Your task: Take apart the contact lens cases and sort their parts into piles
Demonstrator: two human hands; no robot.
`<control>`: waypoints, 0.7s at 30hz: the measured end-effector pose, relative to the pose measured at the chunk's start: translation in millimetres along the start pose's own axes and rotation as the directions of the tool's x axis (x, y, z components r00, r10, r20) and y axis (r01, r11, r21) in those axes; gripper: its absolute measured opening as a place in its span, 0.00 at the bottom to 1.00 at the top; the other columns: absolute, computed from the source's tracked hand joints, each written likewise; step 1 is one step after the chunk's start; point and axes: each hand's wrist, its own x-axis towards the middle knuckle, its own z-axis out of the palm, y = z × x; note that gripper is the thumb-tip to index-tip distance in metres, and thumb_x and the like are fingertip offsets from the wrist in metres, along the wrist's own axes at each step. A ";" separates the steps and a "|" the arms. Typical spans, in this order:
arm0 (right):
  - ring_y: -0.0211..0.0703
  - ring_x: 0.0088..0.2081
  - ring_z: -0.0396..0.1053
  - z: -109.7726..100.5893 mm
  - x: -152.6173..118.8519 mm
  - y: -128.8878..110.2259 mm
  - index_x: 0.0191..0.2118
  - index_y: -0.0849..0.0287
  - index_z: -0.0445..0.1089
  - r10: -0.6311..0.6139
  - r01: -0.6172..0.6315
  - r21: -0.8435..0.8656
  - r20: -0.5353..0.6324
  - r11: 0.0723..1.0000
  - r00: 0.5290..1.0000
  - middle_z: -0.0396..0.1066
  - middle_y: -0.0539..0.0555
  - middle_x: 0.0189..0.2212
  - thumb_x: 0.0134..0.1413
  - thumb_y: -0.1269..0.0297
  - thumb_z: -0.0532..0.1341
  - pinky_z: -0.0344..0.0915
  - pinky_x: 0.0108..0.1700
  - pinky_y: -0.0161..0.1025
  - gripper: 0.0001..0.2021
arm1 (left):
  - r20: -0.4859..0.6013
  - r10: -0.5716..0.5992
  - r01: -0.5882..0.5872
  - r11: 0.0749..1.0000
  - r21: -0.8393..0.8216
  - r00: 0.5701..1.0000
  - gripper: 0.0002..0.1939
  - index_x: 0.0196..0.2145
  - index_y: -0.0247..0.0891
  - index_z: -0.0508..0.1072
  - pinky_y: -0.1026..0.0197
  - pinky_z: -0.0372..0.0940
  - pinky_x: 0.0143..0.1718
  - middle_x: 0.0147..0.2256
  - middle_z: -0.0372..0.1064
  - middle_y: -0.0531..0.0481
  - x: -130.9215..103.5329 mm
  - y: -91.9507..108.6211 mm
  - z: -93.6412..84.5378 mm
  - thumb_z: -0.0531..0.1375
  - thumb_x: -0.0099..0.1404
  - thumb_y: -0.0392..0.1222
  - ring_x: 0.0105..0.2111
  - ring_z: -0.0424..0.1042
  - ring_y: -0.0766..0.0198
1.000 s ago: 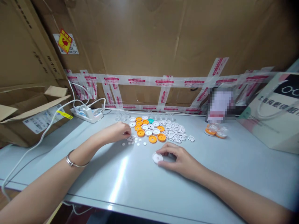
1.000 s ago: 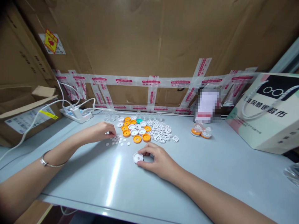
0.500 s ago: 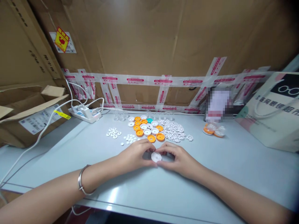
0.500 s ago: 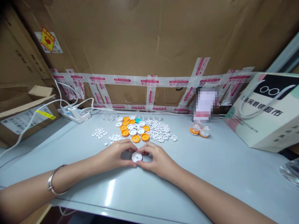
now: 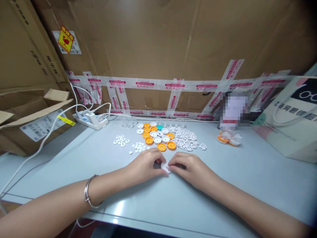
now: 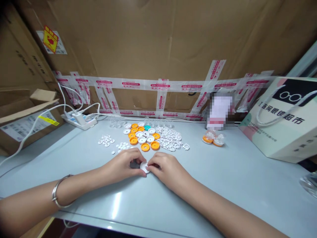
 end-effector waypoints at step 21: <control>0.33 0.25 0.62 -14.6 15.8 9.9 0.24 0.61 0.68 0.325 -0.428 0.501 0.282 0.753 0.903 0.66 0.47 0.21 0.38 0.67 0.64 0.57 0.30 0.33 0.05 | 0.038 0.053 -0.053 0.999 0.003 0.998 0.15 0.34 0.37 0.74 0.65 0.58 0.32 0.31 0.68 0.50 -1.2 0.4 1.2 0.64 0.52 0.49 0.31 0.66 0.65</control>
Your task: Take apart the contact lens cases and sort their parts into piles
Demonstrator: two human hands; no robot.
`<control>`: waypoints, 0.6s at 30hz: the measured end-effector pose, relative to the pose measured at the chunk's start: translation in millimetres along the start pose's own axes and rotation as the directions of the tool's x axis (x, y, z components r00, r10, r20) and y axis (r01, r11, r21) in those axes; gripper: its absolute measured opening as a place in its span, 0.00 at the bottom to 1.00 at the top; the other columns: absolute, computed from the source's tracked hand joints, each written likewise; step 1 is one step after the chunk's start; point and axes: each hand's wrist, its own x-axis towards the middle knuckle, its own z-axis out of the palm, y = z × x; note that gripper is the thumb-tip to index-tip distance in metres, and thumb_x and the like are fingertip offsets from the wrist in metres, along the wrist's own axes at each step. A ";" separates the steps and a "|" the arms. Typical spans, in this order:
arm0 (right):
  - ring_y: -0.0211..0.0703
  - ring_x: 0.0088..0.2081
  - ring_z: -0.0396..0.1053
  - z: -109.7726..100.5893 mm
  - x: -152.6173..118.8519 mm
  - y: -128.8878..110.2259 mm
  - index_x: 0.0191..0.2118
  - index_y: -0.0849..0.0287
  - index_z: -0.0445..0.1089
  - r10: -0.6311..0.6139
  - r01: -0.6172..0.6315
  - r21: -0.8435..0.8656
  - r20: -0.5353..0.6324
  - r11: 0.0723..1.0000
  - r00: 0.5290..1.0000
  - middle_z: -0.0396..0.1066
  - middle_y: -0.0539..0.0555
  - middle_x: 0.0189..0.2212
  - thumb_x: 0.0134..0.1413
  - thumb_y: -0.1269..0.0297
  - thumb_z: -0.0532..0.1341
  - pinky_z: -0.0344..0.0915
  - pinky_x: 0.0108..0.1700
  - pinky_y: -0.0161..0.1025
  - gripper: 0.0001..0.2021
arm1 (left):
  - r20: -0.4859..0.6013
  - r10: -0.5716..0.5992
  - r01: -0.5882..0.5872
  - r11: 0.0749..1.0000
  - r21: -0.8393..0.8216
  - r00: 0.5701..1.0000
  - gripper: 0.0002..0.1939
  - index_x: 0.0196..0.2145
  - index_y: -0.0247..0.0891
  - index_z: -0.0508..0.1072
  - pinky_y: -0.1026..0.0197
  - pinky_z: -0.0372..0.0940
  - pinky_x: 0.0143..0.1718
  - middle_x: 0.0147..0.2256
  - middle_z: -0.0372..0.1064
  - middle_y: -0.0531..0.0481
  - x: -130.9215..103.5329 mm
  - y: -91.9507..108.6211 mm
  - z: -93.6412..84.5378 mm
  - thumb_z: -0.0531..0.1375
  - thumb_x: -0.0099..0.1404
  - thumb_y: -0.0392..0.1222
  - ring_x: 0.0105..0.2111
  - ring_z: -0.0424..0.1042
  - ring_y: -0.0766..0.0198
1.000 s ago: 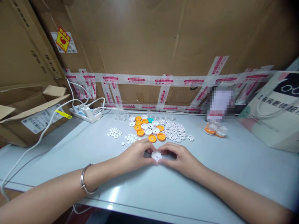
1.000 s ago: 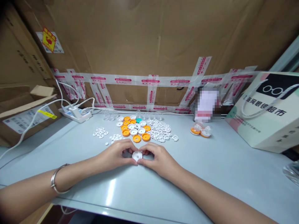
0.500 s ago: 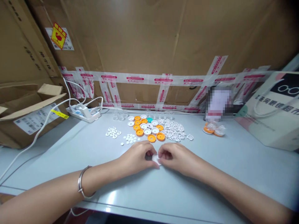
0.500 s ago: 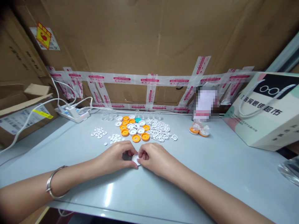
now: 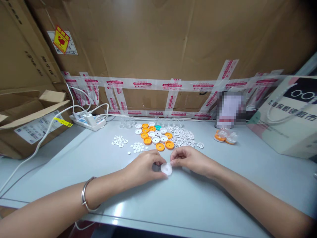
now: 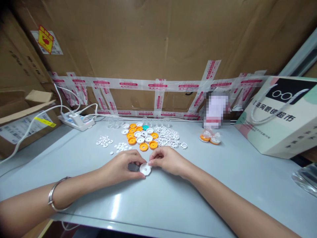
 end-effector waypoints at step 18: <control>0.35 0.29 0.65 6.6 -1.6 0.3 0.29 0.61 0.71 -0.054 0.100 0.279 -0.168 0.955 0.984 0.70 0.50 0.27 0.38 0.55 0.66 0.61 0.37 0.36 0.14 | -0.168 -0.164 0.128 0.970 -0.204 0.972 0.07 0.29 0.36 0.74 0.67 0.59 0.31 0.29 0.72 0.53 10.7 -1.8 -23.7 0.58 0.58 0.41 0.30 0.68 0.68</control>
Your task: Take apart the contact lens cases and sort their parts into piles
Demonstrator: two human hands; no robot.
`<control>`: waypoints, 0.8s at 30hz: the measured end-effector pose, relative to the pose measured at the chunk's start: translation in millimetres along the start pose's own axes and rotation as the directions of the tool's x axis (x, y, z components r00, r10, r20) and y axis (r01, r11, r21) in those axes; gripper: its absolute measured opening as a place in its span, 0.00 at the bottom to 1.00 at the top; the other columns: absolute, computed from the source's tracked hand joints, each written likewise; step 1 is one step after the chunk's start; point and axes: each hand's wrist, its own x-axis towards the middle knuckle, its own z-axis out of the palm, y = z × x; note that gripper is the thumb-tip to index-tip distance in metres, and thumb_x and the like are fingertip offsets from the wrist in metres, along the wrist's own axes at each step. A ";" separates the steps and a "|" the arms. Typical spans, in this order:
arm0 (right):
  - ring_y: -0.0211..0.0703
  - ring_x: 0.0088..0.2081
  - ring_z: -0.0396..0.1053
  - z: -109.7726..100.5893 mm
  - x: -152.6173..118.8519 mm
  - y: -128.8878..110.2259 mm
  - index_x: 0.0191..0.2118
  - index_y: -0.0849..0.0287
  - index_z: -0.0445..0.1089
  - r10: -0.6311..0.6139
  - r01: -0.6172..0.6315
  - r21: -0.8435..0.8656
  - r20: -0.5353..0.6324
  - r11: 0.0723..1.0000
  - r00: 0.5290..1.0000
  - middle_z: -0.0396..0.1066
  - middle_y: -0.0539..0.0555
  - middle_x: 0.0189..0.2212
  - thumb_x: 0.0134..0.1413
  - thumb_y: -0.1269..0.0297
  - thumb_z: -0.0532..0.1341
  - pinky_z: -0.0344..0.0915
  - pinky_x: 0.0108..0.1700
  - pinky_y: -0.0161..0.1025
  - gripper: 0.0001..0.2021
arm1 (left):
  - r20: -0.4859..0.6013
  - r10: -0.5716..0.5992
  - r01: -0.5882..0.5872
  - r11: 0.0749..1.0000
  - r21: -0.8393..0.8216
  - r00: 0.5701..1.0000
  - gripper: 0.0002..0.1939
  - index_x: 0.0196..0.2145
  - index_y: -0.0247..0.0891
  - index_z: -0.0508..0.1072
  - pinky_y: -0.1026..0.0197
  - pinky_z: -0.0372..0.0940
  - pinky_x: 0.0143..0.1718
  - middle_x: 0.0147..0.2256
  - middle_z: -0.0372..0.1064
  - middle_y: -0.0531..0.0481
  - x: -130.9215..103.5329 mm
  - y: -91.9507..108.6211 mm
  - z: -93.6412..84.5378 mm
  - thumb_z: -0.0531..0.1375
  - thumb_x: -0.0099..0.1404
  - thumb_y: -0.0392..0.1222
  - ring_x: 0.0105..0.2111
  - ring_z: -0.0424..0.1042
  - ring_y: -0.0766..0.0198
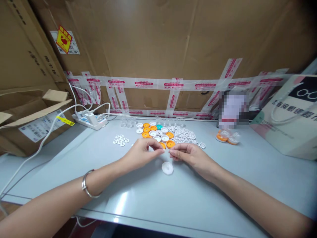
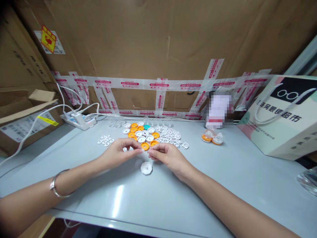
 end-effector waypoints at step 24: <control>0.38 0.31 0.61 -7.7 -9.3 0.4 0.38 0.57 0.70 -0.159 0.184 -0.539 0.094 0.822 0.983 0.64 0.50 0.30 0.41 0.55 0.64 0.59 0.34 0.35 0.17 | 0.244 -0.257 0.121 0.880 0.460 0.935 0.12 0.30 0.37 0.74 0.67 0.55 0.25 0.27 0.71 0.51 0.8 -19.6 -50.6 0.58 0.54 0.48 0.26 0.67 0.65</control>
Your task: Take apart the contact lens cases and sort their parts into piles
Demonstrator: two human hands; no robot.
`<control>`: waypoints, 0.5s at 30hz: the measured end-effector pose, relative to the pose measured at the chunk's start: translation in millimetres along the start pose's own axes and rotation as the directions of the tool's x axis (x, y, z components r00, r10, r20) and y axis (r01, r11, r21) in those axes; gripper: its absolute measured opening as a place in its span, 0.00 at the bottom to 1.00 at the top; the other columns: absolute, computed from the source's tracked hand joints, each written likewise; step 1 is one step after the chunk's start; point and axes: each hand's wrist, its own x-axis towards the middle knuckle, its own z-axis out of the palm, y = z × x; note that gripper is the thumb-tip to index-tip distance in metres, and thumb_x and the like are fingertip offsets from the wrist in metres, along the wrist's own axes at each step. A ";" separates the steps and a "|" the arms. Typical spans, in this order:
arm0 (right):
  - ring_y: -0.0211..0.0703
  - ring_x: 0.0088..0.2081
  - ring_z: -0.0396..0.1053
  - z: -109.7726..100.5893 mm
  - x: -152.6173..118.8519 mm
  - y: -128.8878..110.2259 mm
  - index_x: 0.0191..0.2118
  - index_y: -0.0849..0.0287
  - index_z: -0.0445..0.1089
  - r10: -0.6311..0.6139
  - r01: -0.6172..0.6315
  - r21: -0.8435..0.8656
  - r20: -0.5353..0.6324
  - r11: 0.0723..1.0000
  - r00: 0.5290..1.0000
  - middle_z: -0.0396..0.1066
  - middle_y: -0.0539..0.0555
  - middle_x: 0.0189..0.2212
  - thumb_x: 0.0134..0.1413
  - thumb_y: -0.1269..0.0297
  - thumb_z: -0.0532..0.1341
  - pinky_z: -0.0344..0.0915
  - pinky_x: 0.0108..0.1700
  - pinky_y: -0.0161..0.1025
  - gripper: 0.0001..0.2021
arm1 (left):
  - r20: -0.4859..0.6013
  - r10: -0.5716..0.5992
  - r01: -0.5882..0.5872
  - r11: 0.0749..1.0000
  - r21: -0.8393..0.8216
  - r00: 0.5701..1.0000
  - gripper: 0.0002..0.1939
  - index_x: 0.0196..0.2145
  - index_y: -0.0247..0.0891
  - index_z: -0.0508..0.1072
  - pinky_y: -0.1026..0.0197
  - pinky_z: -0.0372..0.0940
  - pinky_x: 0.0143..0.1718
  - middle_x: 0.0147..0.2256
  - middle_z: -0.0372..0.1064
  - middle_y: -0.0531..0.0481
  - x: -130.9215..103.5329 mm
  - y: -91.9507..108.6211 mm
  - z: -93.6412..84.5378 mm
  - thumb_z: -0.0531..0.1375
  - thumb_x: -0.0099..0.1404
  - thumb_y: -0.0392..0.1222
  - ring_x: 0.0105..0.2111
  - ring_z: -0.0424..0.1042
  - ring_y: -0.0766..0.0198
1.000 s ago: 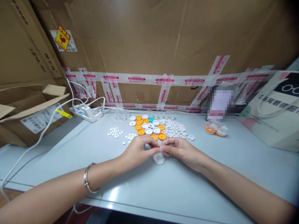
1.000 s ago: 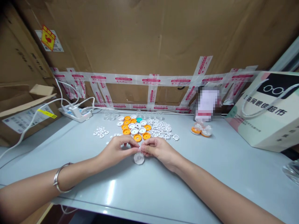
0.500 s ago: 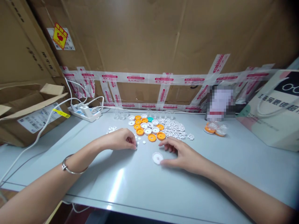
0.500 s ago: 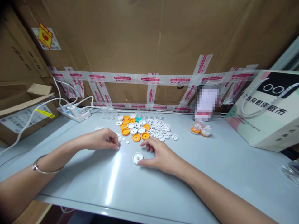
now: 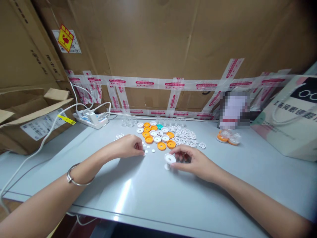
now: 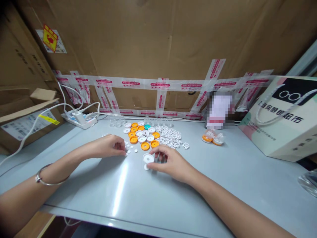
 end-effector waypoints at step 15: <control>0.38 0.29 0.59 -21.4 -4.2 15.2 0.34 0.56 0.69 0.044 -0.025 -0.219 0.081 0.975 0.996 0.63 0.49 0.28 0.37 0.58 0.65 0.56 0.31 0.34 0.14 | -0.219 0.456 -0.485 0.868 -0.105 0.863 0.10 0.41 0.37 0.71 0.64 0.60 0.36 0.34 0.67 0.48 -1.6 46.0 60.3 0.55 0.62 0.38 0.34 0.65 0.65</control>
